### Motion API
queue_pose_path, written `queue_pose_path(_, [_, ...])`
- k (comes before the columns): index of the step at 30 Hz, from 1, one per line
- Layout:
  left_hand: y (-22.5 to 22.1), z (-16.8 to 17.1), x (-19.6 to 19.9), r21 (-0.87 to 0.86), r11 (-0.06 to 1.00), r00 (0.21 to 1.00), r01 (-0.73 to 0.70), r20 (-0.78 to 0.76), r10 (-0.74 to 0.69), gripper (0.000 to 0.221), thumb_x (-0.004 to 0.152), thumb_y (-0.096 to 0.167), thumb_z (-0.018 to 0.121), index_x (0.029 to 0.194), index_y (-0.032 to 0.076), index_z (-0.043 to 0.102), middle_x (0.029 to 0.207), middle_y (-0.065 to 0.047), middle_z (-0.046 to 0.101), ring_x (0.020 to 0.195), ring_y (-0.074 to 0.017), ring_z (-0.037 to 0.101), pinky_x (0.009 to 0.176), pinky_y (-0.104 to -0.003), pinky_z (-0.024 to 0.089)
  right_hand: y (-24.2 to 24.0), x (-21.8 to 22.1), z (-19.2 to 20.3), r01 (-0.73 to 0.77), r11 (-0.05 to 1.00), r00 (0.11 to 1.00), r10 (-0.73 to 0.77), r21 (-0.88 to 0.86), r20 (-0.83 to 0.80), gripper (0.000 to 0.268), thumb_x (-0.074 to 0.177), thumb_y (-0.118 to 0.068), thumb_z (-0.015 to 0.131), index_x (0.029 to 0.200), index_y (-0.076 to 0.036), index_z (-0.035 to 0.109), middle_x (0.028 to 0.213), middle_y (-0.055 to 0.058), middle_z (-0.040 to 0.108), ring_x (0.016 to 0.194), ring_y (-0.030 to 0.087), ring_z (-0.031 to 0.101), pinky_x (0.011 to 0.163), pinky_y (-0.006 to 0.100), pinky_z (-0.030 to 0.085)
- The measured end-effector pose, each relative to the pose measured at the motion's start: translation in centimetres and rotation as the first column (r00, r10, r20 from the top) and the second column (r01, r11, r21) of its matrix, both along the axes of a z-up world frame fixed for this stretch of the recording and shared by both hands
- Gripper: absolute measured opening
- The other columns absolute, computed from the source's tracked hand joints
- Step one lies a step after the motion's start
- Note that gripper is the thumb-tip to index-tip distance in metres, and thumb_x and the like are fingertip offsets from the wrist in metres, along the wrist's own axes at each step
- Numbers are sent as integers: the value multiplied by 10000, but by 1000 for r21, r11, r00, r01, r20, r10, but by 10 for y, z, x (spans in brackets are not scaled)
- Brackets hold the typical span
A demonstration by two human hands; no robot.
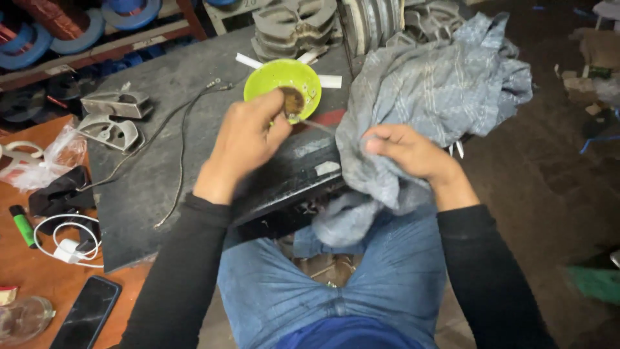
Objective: Cleaning a thin metal wire or cable using a cloth and a bowl of liquid on a workbench.
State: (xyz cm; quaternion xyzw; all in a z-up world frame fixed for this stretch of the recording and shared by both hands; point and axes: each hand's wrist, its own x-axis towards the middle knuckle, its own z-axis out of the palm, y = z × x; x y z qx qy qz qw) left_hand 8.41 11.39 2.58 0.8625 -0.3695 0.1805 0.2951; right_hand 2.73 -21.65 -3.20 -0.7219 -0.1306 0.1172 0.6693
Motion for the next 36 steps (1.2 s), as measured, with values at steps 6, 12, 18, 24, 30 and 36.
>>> queue_pose_path(6, [-17, -12, -10, -94, 996, 999, -12, 33, 15, 145, 989, 250, 568, 873, 174, 524, 708, -153, 555, 712, -457, 656, 592, -526, 499, 38, -10, 35, -127, 975, 985, 145, -181, 91, 193, 1067, -142, 619, 1184, -63, 751, 912, 85, 773, 863, 146, 645, 864, 347, 565])
queue_pose_path(12, [-19, -22, -21, -462, 887, 994, 14, -86, -60, 161, 1014, 189, 492, 863, 147, 525, 585, -108, 414, 552, -326, 528, 560, -407, 470, 52, -22, 50, -77, 982, 969, 114, -171, 221, 221, 1090, -125, 588, 1279, -75, 692, 1012, 88, 763, 979, 144, 632, 979, 396, 544])
queue_pose_path(18, [-16, -35, -50, -703, 698, 933, -137, -327, -147, 204, 1045, 152, 486, 863, 88, 551, 606, -85, 636, 452, -166, 555, 477, -297, 432, 57, -38, 47, 97, 954, 881, 51, -283, 471, 252, 1055, -123, 644, 1267, -17, 730, 992, 183, 786, 961, 320, 744, 927, 484, 563])
queue_pose_path(24, [6, -35, -104, -628, 755, 671, -188, -644, -369, 478, 1051, 419, 438, 1268, 23, 593, 796, -183, 737, 454, -131, 600, 372, -221, 365, 58, -56, 42, 202, 817, 650, 300, -540, 698, 215, 1064, -163, 637, 1231, -96, 754, 857, 76, 627, 817, 310, 623, 787, 453, 520])
queue_pose_path(30, [5, -12, -134, -483, 858, 671, -177, -696, -253, 255, 1039, 165, 662, 807, 99, 748, 557, -8, 571, 557, -113, 462, 534, -257, 414, 72, -56, 50, 173, 777, 555, 430, -605, 712, 195, 1092, -188, 571, 1164, -61, 699, 887, 98, 618, 822, 333, 615, 741, 444, 506])
queue_pose_path(36, [52, -32, -138, -415, 893, 742, -174, -651, -158, 286, 1028, 172, 676, 752, 116, 729, 555, -83, 651, 561, -164, 536, 568, -336, 502, 37, -42, 34, 90, 690, 545, 569, -718, 616, 164, 1071, -200, 565, 1001, -83, 656, 810, 97, 591, 805, 351, 588, 750, 493, 472])
